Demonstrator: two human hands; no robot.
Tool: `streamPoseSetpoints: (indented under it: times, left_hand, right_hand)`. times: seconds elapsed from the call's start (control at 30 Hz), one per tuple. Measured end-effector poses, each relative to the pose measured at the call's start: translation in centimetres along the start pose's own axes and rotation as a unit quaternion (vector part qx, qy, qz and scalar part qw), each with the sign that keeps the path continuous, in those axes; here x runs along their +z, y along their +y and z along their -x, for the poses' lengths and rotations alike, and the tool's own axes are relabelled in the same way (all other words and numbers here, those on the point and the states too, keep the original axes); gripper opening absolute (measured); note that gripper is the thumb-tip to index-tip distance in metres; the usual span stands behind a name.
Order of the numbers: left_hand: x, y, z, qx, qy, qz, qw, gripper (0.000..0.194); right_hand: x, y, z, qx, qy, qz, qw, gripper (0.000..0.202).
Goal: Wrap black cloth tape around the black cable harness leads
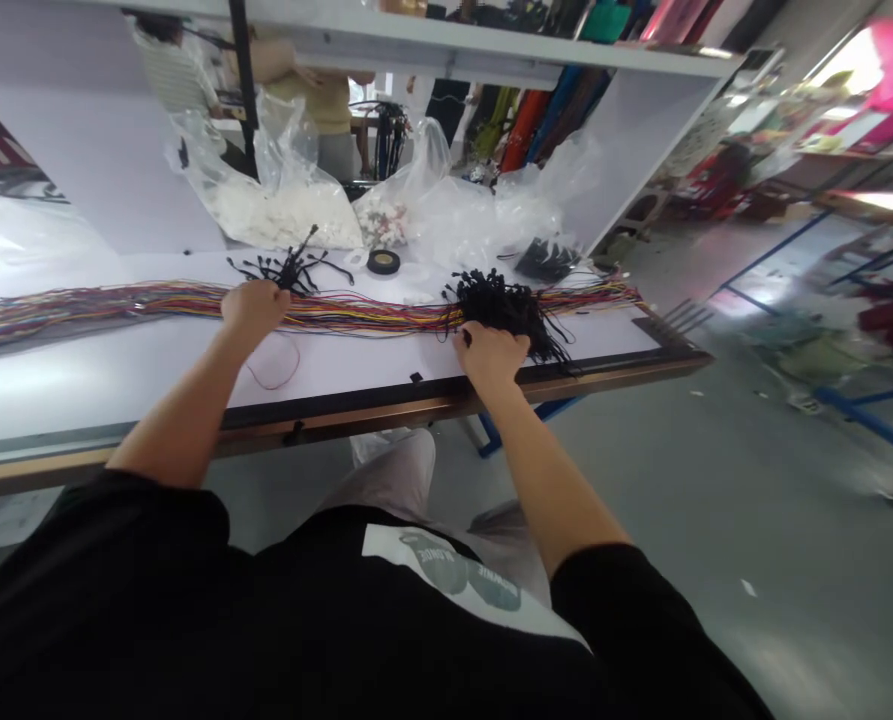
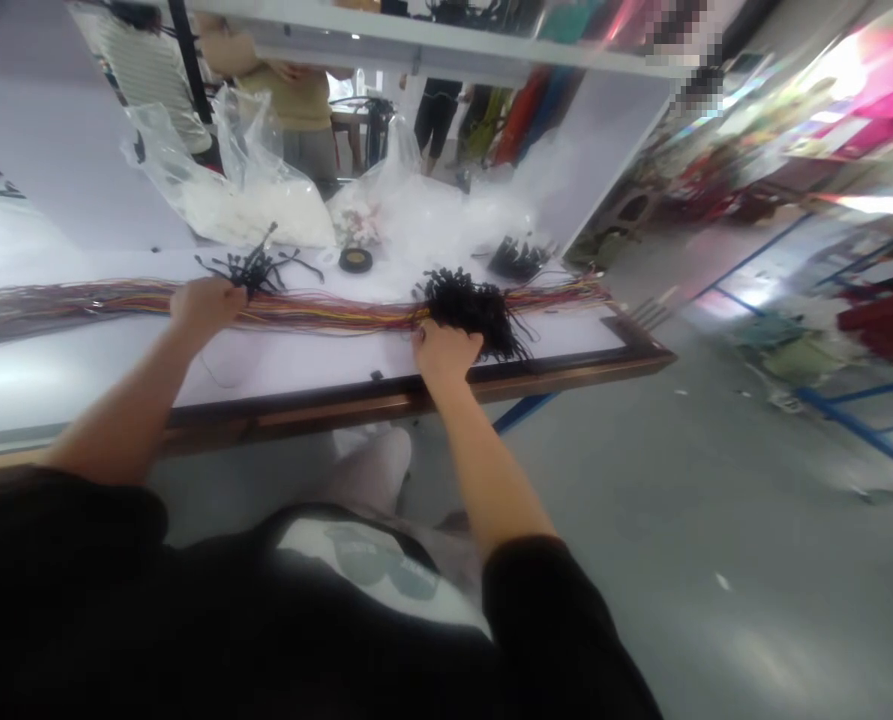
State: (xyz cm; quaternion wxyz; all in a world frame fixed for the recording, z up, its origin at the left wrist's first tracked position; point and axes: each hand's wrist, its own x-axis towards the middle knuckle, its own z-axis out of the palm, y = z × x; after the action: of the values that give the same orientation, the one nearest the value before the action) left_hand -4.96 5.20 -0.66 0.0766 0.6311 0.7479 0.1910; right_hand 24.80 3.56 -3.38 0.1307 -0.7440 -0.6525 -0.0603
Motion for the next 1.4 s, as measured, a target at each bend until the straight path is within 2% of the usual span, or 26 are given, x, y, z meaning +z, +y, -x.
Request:
streamPoseSetpoints:
  times: [0.1,0.2,0.27,0.3,0.37,0.4,0.43,0.47,0.53,0.6,0.63,0.7,0.77,0.8,0.93,1.0,1.07,1.17,1.23,1.3,1.4]
  left_hand:
    - [-0.5,-2.9,-2.7,-0.046,-0.014,-0.004,0.999,0.045]
    - [0.2,-3.3,-3.1,-0.041,0.013,0.035,0.998,0.053]
    - [1.1,-2.1,-2.6,-0.005,0.014,0.080,0.997,0.047]
    - [1.6,-1.1,-2.1,0.023,-0.003,0.102,0.995,0.040]
    - [3.1,1.7,-0.8,0.068,-0.060,0.149,0.985,0.023]
    - [4.0,3.4,0.0,0.091,-0.109,0.192,0.971,0.016]
    - [4.8,5.2,0.8,0.090,-0.178,0.308,0.930,0.015]
    - [5.6,7.0,1.5,0.069,-0.232,0.416,0.876,0.019]
    - [6.8,10.3,2.9,0.048,-0.293,0.561,0.772,0.025]
    - [7.3,12.8,3.9,0.028,-0.264,0.653,0.710,0.022]
    - [7.3,13.6,4.4,0.022,-0.247,0.681,0.689,0.021]
    - [6.8,14.3,5.3,0.044,-0.233,0.706,0.668,0.020]
    - [6.0,14.2,6.5,0.099,-0.238,0.694,0.672,0.023]
    - [5.7,14.0,7.2,0.128,-0.236,0.674,0.688,0.023]
    - [4.8,13.5,10.3,0.224,-0.202,0.540,0.786,0.019]
    - [4.6,13.5,11.6,0.255,-0.199,0.491,0.809,0.016]
    - [4.4,13.5,12.5,0.252,-0.210,0.487,0.810,0.015]
    - [4.1,13.2,13.2,0.203,-0.241,0.531,0.786,0.015]
    - [4.1,12.8,13.5,0.175,-0.255,0.539,0.784,0.011]
    - [4.1,12.5,13.7,0.164,-0.252,0.520,0.799,0.005]
    - [4.5,12.4,13.9,0.165,-0.228,0.507,0.815,0.007]
  right_hand:
    - [1.6,-1.6,-2.0,-0.030,-0.038,0.073,0.996,0.042]
    - [2.5,-2.4,-2.6,-0.035,-0.063,0.070,0.995,0.032]
    - [2.6,-2.1,-2.5,-0.032,-0.060,0.065,0.996,0.031]
    - [2.5,-1.9,-2.3,-0.018,-0.051,0.051,0.997,0.032]
    - [2.1,-1.3,-1.4,0.023,-0.014,-0.020,0.999,0.033]
    - [1.8,-1.1,-0.7,0.045,0.014,-0.079,0.996,0.032]
    - [1.6,-1.1,0.2,0.048,0.043,-0.144,0.987,0.031]
    - [1.4,-1.1,1.2,0.034,0.069,-0.201,0.977,0.030]
    - [1.0,-1.3,3.6,0.001,0.104,-0.286,0.953,0.027]
    - [0.7,-1.4,6.0,-0.038,0.103,-0.342,0.933,0.024]
    - [0.5,-1.3,7.1,-0.060,0.087,-0.365,0.925,0.022]
    - [-0.1,-0.5,8.7,-0.085,0.058,-0.411,0.906,0.019]
    - [-0.9,0.8,9.6,-0.097,0.027,-0.465,0.880,0.020]
    - [-1.4,1.5,9.8,-0.086,0.026,-0.491,0.866,0.023]
    - [-3.1,3.0,9.5,-0.053,0.078,-0.539,0.837,0.030]
    - [-3.6,2.9,9.1,-0.045,0.097,-0.557,0.823,0.025]
    - [-3.9,2.7,8.7,-0.038,0.088,-0.586,0.804,0.021]
    - [-4.2,2.7,8.3,-0.055,0.015,-0.615,0.786,0.023]
    - [-4.6,2.7,8.4,-0.059,-0.015,-0.602,0.796,0.022]
    - [-5.1,2.5,8.6,-0.048,-0.003,-0.561,0.827,0.019]
    - [-5.7,2.0,9.0,-0.035,0.026,-0.488,0.872,0.019]
